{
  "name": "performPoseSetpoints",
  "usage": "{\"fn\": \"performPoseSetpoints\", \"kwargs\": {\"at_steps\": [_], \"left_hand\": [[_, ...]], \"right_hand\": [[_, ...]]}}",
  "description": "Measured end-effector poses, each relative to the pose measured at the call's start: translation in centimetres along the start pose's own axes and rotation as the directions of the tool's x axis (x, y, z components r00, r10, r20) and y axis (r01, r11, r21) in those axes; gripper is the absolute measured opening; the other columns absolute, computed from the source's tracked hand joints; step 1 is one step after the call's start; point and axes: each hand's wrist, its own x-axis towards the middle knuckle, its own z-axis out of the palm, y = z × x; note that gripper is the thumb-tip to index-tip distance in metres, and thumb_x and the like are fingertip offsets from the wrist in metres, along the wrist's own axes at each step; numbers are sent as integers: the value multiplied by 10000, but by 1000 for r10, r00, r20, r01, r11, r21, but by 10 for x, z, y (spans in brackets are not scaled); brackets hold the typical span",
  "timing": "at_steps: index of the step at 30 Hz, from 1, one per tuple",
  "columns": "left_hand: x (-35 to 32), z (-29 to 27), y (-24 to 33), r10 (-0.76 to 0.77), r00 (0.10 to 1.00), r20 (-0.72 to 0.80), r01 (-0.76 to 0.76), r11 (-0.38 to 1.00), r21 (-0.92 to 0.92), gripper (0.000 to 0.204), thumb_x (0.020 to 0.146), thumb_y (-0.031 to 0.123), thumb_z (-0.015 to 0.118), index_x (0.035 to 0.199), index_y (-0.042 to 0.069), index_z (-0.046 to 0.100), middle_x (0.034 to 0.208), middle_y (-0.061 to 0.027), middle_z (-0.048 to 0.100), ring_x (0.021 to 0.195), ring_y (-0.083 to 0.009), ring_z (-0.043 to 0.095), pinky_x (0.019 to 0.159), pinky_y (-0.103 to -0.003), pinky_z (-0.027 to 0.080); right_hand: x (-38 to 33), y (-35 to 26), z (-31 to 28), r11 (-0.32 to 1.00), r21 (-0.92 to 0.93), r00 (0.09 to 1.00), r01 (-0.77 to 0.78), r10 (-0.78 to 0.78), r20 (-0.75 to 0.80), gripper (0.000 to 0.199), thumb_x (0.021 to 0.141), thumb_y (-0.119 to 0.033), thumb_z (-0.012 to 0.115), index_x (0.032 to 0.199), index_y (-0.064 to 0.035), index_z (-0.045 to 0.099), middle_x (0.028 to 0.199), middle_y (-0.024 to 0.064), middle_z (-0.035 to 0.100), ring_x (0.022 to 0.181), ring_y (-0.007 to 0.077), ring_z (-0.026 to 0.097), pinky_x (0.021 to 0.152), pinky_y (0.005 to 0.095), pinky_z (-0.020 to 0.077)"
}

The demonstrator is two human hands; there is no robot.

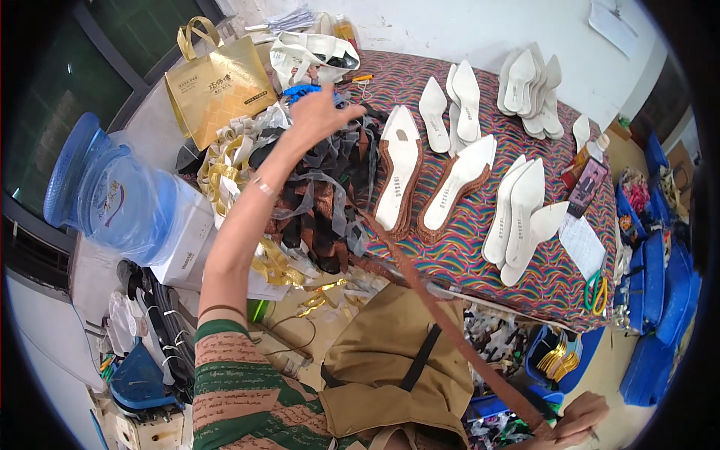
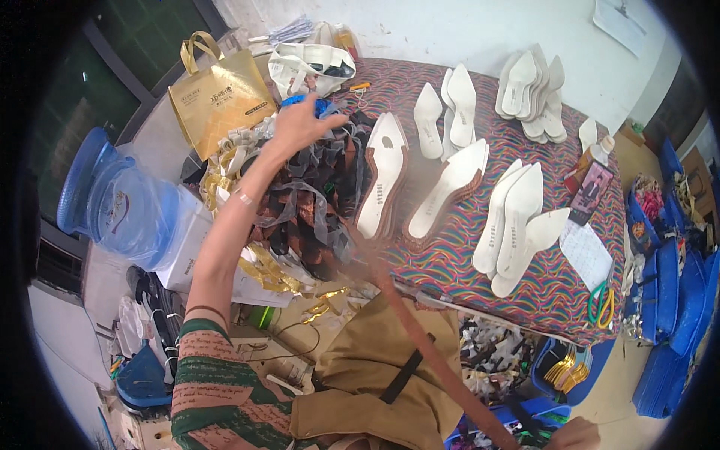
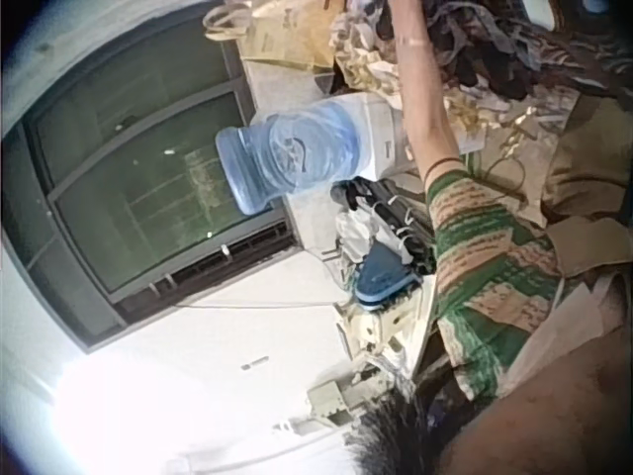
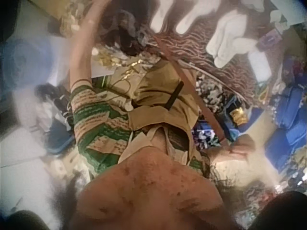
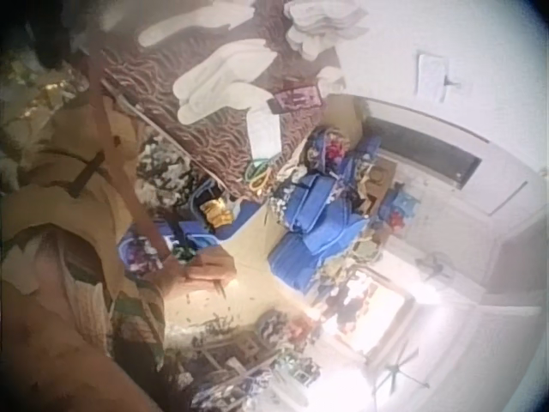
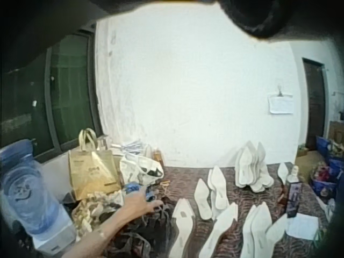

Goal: The person is assembling white shoe insoles by attaching brown fabric strips to their edges. They pick up an insole, wrap the fabric strip around the perimeter, and secure it in place. The process is repeated for multiple insoles, with the person occasionally sorting through a pile of fabric scraps to find suitable pieces.

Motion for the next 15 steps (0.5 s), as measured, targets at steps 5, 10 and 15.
{"fn": "performPoseSetpoints", "kwargs": {"at_steps": [5, 10, 15], "left_hand": [[27, 62, -10, 20, 957, 288, -83, 975, 209, 867, 593, 434, 800, 1317, 75, 487, 1106, -241, 650, 1085, -358, 626, 887, -458, 492], [22, -6, -60, 112, 984, -135, -141, 961, -236, 657, 556, 243, 792, 1156, 37, 624, 969, -188, 678, 936, -320, 659, 854, -368, 510], [0, -142, -131, -177, 781, -599, -340, 684, -645, 680, 684, 167, 814, 1237, -113, 532, 961, -118, 669, 870, -177, 634, 781, -284, 514]], "right_hand": [[-32, 11, 22, 987, -113, 901, -118, 59, -429, 141, 796, -103, 716, 723, 16, 694, 544, 80, 571, 453, 165, 556, 421, 269, 410], [-40, 21, 39, 906, -203, 611, -370, 73, -788, 130, 806, -104, 712, 749, 11, 691, 568, 58, 564, 484, 149, 541, 447, 267, 404], [-25, 50, 34, 826, -185, 455, -532, 95, -885, 121, 816, -106, 708, 775, 5, 688, 591, 36, 557, 515, 134, 527, 472, 265, 399]]}}
